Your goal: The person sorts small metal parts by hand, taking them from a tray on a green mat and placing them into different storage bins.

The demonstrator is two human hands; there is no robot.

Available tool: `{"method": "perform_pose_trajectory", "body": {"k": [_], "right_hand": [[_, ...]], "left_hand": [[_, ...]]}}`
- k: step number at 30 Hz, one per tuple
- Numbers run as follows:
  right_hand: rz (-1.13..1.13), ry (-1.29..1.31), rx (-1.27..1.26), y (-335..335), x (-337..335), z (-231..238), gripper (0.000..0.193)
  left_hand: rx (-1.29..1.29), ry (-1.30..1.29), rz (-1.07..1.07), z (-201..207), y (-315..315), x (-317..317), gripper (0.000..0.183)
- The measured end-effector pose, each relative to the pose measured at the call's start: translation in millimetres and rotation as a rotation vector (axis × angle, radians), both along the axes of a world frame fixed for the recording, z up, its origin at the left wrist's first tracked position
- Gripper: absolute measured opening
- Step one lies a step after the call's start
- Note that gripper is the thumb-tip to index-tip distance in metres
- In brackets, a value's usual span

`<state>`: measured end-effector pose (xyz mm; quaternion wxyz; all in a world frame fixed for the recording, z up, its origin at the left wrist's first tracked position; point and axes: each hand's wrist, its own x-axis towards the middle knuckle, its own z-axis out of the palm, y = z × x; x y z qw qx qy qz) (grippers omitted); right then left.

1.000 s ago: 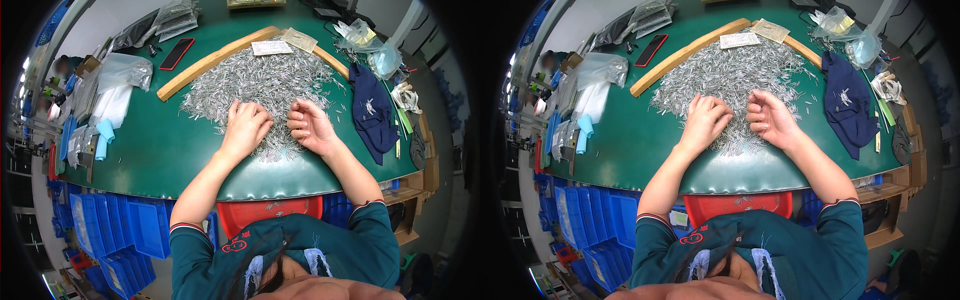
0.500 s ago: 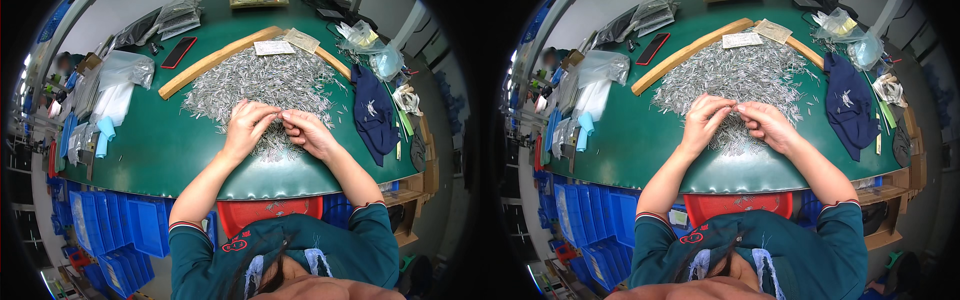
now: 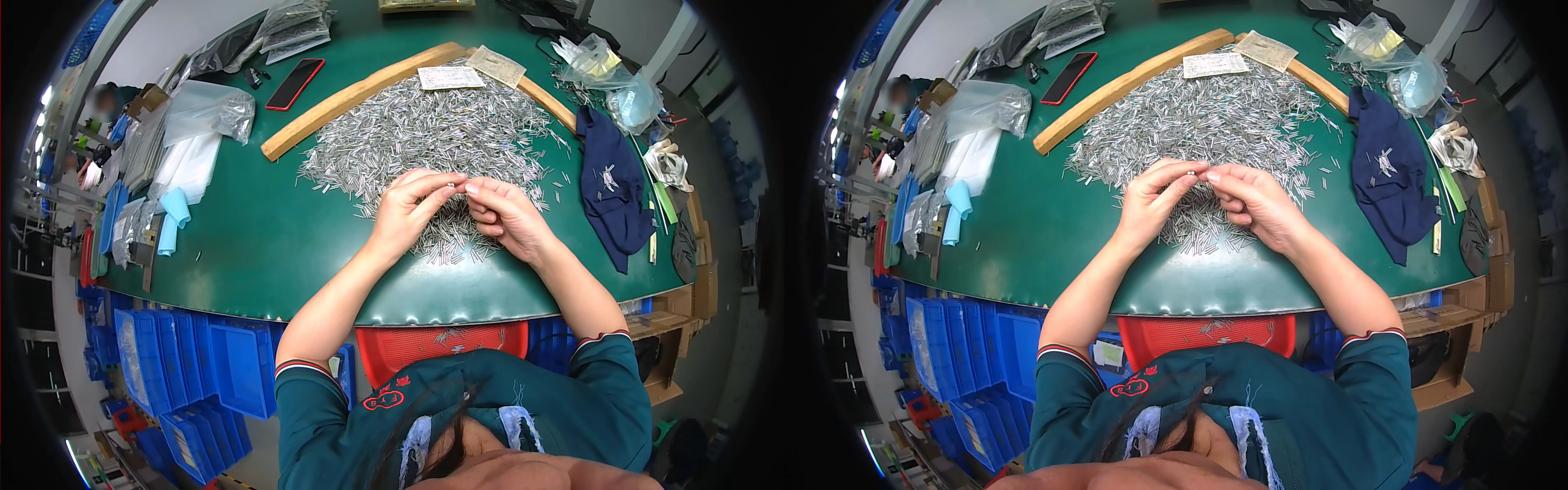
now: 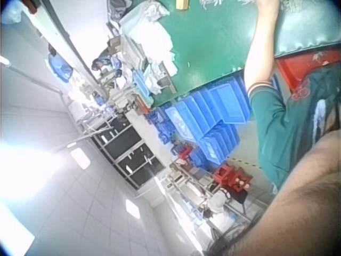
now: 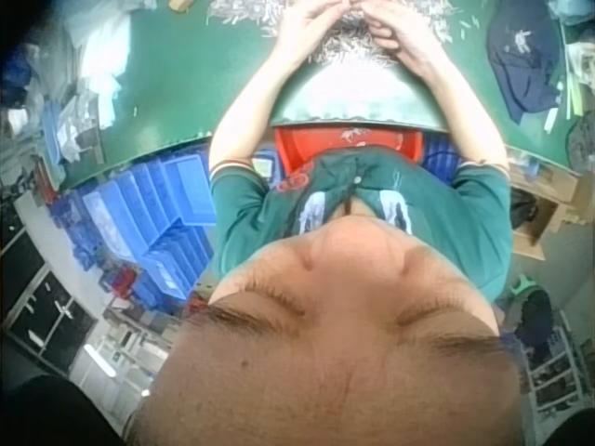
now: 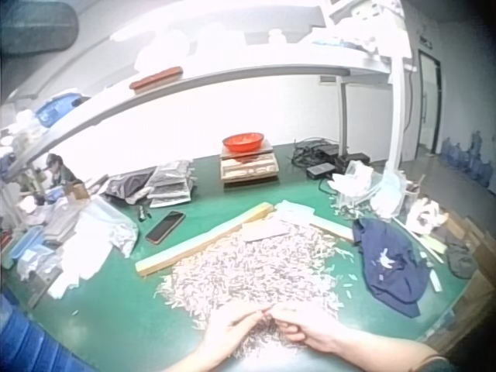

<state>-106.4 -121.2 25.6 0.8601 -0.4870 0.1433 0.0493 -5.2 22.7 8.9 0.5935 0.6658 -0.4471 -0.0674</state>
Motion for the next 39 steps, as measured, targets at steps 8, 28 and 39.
{"method": "perform_pose_trajectory", "body": {"k": [8, 28, 39], "right_hand": [[-0.012, -0.01, -0.027, 0, 0, -2, 0.014], [0.016, 0.055, 0.577, -16, 5, -13, 0.016], [-0.075, 0.025, 0.55, -16, 5, -10, 0.025]], "left_hand": [[-0.004, 0.046, -0.012, -2, 0, -1, 0.019], [0.349, -0.519, 0.14, 1, 5, -5, 0.039], [0.487, -0.626, 0.089, -13, 5, -2, 0.016]]}}
